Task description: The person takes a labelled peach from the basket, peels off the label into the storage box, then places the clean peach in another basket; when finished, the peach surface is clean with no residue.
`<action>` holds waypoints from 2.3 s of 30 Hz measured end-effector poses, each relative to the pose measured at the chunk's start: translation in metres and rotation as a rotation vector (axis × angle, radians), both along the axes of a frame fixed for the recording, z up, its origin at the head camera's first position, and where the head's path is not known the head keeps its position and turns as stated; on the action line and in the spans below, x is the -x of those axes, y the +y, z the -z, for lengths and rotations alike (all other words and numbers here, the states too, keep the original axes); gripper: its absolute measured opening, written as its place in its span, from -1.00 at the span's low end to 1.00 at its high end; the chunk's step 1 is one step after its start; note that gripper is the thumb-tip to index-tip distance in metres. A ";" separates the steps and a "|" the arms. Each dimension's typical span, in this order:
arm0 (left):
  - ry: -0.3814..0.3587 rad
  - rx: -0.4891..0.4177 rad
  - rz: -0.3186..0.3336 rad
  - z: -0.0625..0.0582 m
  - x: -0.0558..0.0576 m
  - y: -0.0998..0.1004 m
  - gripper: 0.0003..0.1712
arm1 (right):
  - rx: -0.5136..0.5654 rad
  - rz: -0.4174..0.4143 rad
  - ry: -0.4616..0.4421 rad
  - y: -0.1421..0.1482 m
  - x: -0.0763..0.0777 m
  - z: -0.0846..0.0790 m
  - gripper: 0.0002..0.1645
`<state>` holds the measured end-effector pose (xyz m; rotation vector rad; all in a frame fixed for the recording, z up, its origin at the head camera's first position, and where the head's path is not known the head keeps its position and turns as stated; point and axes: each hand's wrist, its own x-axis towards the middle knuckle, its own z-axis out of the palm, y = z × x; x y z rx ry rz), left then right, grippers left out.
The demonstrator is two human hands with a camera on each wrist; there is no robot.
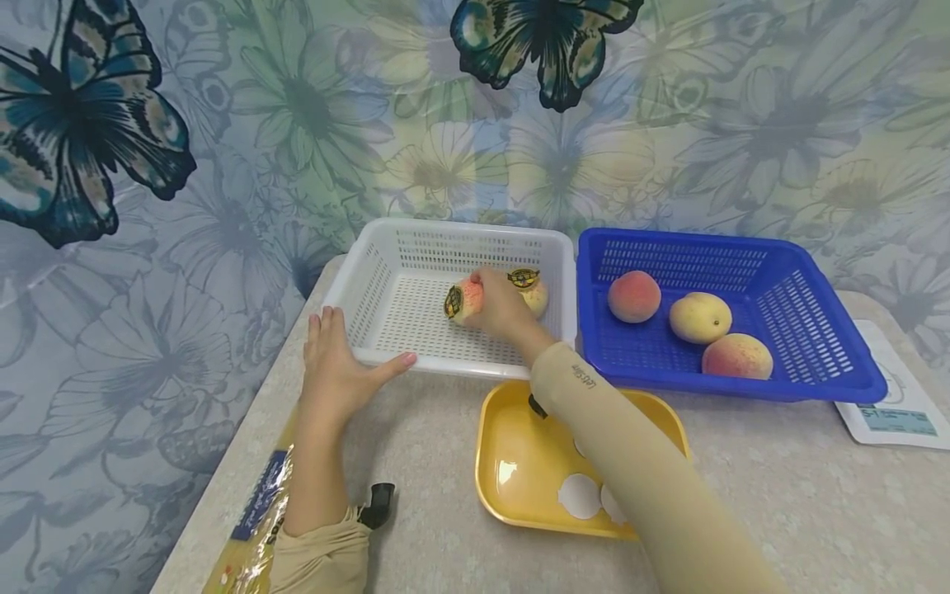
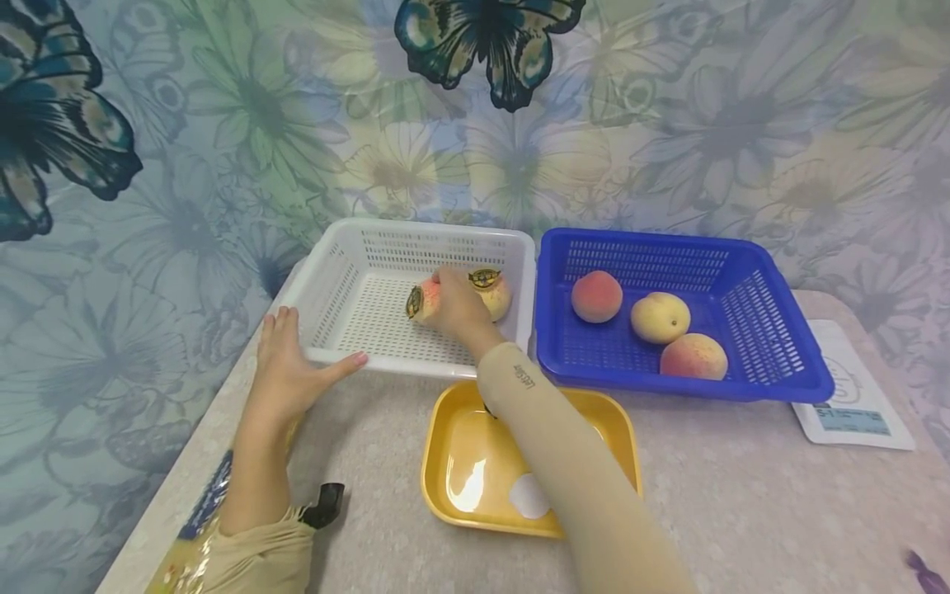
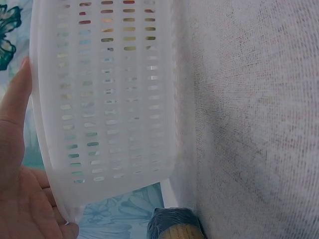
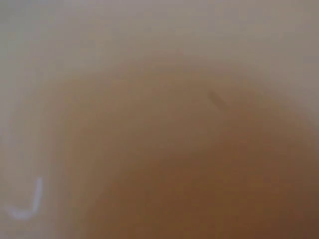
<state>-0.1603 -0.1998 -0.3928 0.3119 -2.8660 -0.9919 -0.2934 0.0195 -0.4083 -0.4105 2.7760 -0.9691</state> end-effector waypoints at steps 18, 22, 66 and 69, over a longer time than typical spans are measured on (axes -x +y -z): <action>0.007 0.003 0.014 0.001 0.001 0.000 0.58 | -0.105 -0.060 0.022 0.005 -0.004 -0.002 -0.02; 0.007 0.004 0.011 0.001 0.001 0.000 0.58 | -0.061 -0.066 0.030 0.008 -0.008 -0.008 -0.02; 0.227 -0.008 0.214 -0.034 -0.018 0.075 0.30 | 0.446 -0.030 0.153 0.157 -0.136 -0.092 -0.12; 0.245 -0.089 0.335 -0.043 -0.024 0.099 0.20 | 0.458 -0.039 0.122 0.158 -0.140 -0.093 -0.12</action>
